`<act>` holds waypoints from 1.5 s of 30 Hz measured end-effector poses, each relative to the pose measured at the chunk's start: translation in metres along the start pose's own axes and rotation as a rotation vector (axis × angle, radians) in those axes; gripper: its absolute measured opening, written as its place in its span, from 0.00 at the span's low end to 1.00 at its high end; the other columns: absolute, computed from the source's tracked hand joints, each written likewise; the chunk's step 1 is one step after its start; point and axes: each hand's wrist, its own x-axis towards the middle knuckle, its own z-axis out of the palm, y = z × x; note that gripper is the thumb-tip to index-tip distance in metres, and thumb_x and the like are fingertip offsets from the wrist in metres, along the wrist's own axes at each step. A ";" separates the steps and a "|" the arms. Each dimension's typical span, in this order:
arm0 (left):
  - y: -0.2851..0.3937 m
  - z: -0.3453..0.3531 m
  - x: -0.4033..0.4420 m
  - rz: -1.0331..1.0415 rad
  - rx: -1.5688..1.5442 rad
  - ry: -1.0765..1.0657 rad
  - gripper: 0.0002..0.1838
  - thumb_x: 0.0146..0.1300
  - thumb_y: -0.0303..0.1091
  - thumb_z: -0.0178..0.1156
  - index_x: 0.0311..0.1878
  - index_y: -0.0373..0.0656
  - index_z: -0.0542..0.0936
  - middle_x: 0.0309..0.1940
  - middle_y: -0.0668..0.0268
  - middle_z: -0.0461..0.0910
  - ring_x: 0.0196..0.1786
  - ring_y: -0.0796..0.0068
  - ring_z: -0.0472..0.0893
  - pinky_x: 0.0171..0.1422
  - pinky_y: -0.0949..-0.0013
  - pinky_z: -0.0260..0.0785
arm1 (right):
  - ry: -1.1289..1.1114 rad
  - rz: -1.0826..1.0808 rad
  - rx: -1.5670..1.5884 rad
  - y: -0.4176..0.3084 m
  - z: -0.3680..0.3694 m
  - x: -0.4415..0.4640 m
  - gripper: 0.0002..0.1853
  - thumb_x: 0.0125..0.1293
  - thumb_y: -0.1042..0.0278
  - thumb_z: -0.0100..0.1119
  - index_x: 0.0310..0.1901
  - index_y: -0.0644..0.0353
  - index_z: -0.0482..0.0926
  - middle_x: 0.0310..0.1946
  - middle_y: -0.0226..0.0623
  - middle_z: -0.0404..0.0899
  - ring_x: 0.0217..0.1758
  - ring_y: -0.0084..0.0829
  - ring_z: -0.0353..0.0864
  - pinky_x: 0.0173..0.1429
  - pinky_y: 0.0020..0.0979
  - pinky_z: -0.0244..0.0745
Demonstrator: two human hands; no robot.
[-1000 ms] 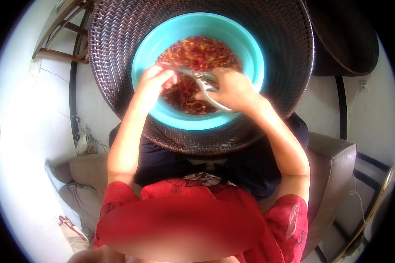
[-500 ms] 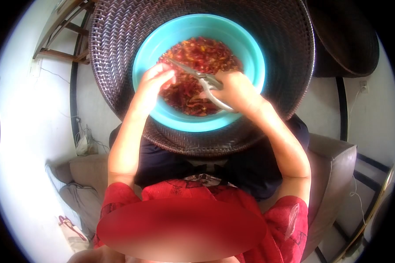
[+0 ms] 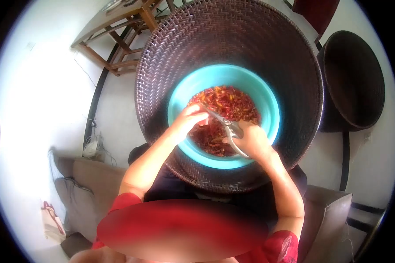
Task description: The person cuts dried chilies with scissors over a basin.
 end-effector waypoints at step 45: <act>0.003 -0.003 0.000 0.016 0.108 0.053 0.06 0.70 0.27 0.55 0.44 0.37 0.80 0.34 0.64 0.84 0.38 0.77 0.81 0.45 0.75 0.71 | 0.028 -0.058 -0.115 0.011 -0.003 -0.001 0.23 0.55 0.48 0.72 0.37 0.64 0.82 0.33 0.49 0.83 0.39 0.45 0.85 0.48 0.42 0.76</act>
